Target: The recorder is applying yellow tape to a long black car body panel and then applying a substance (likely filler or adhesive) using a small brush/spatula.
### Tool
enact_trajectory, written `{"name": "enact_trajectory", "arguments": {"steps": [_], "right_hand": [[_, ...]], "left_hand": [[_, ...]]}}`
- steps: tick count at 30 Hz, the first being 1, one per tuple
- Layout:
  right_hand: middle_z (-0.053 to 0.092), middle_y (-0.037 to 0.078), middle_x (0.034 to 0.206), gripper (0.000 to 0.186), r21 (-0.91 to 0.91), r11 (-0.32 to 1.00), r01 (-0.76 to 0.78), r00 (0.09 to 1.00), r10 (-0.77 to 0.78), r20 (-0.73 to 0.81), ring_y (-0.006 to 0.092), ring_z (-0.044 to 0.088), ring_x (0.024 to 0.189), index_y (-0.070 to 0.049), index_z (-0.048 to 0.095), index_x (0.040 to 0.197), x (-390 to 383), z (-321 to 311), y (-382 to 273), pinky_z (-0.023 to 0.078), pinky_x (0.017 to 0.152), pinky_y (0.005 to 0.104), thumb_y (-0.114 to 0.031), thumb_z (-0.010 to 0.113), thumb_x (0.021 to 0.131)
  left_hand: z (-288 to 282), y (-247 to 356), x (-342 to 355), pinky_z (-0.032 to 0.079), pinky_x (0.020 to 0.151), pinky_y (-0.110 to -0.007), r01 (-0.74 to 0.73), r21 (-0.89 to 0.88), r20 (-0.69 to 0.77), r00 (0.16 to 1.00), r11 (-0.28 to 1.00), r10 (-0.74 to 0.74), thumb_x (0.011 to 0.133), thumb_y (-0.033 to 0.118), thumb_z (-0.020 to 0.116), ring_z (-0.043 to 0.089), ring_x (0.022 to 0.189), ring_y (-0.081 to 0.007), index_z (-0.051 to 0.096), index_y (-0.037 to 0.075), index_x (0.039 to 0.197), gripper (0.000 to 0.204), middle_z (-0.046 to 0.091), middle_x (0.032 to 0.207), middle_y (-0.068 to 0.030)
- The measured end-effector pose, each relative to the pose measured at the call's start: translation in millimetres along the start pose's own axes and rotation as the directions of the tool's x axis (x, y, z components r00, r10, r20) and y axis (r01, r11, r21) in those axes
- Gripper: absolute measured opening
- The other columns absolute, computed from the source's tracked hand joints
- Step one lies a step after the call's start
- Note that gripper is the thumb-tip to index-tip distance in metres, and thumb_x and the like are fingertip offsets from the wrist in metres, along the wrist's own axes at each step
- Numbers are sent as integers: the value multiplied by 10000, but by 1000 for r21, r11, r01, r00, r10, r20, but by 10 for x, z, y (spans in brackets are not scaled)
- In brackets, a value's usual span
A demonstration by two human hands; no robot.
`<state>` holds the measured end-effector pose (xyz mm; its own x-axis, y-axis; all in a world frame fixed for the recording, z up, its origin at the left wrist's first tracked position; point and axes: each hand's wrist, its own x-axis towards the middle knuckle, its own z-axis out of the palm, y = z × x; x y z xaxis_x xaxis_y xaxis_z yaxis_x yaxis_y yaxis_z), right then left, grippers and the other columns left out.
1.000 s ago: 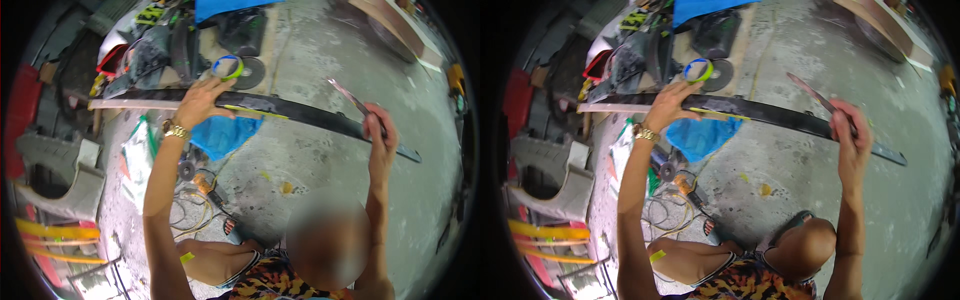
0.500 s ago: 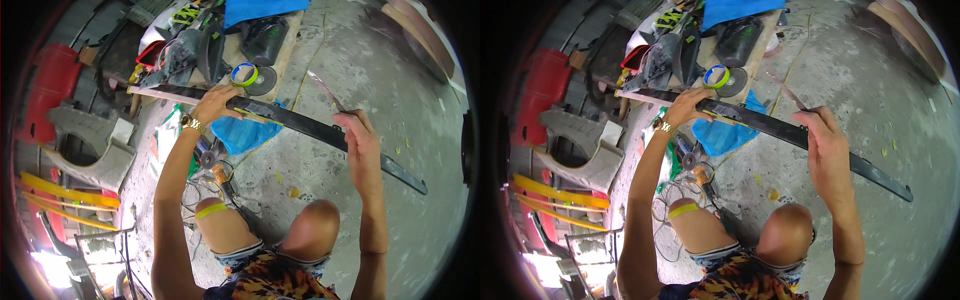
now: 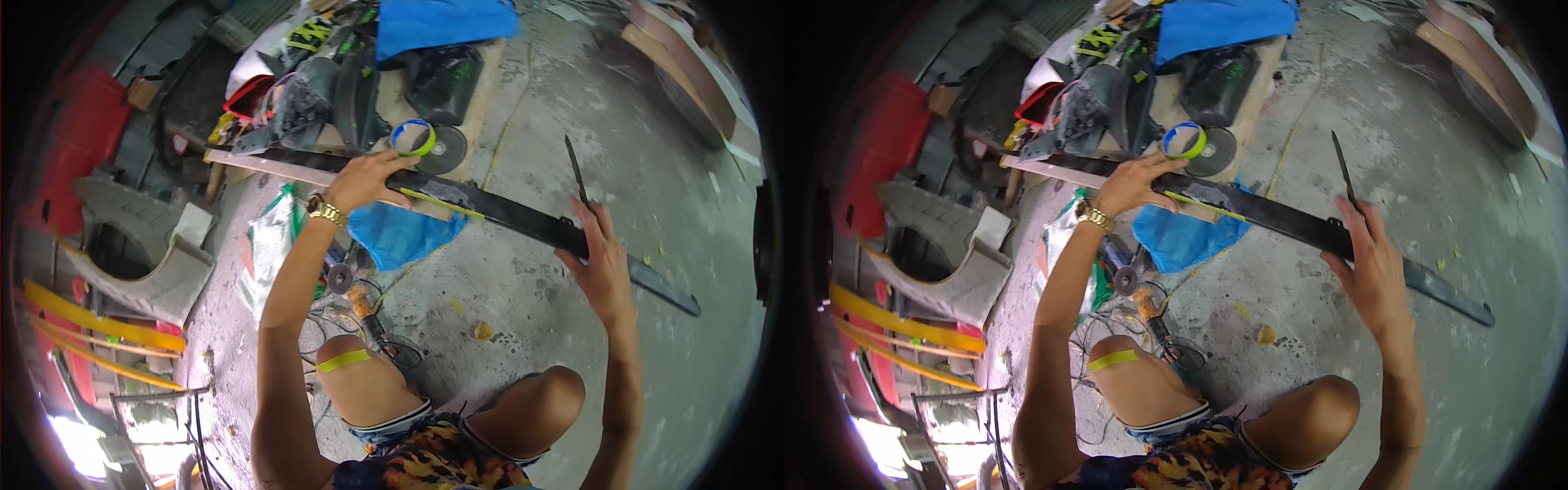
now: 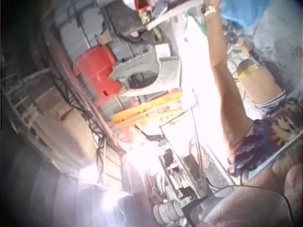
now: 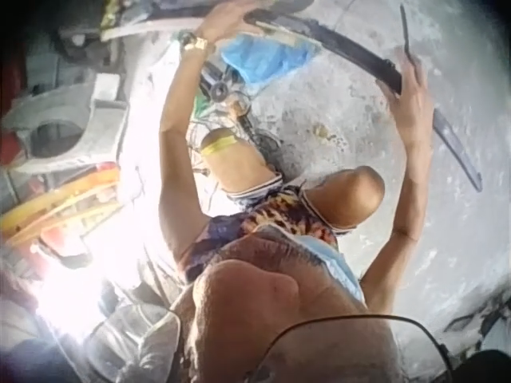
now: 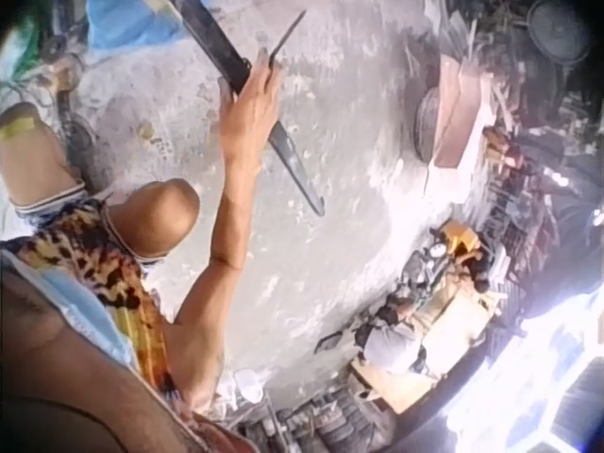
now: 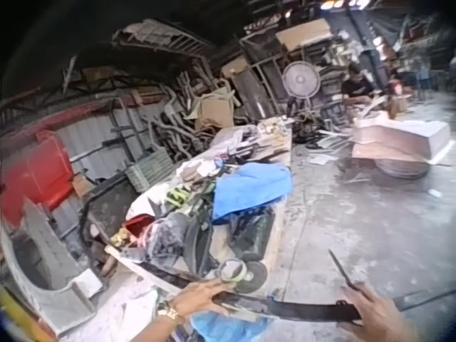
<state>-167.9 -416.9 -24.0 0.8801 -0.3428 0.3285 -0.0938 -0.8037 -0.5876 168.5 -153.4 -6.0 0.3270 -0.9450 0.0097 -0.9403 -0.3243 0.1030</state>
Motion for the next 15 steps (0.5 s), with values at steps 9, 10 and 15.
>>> {"name": "enact_trajectory", "arguments": {"steps": [9, 10, 15], "right_hand": [[522, 196, 1344, 732, 26, 989, -145, 989, 144, 43, 374, 597, 1047, -103, 516, 1427, 59, -20, 109, 503, 885, 406, -6, 809, 763], [525, 190, 1332, 730, 3, 993, -114, 993, 114, 19, 352, 599, 1028, -98, 516, 1425, 34, -31, 125, 504, 878, 402, -8, 811, 764], [523, 171, 1319, 741, -14, 996, -94, 996, 94, 11, 357, 598, 1015, -97, 501, 1433, 125, 56, 42, 508, 874, 409, -19, 813, 766]], "left_hand": [[238, -66, 124, 449, 1032, -467, -161, 2, -213, 964, 987, 158, 695, 612, 769, 572, 1208, -346, 480, 190, 1483, 939, 572, 1312, -131], [253, -26, 133, 417, 1066, -475, -161, 6, -217, 963, 987, 159, 696, 611, 765, 546, 1239, -345, 468, 191, 1494, 950, 557, 1329, -133], [211, -118, -404, 385, 1083, -498, -104, 92, -402, 906, 990, 133, 693, 605, 751, 492, 1277, -353, 512, 130, 1469, 940, 519, 1409, -144]]}}
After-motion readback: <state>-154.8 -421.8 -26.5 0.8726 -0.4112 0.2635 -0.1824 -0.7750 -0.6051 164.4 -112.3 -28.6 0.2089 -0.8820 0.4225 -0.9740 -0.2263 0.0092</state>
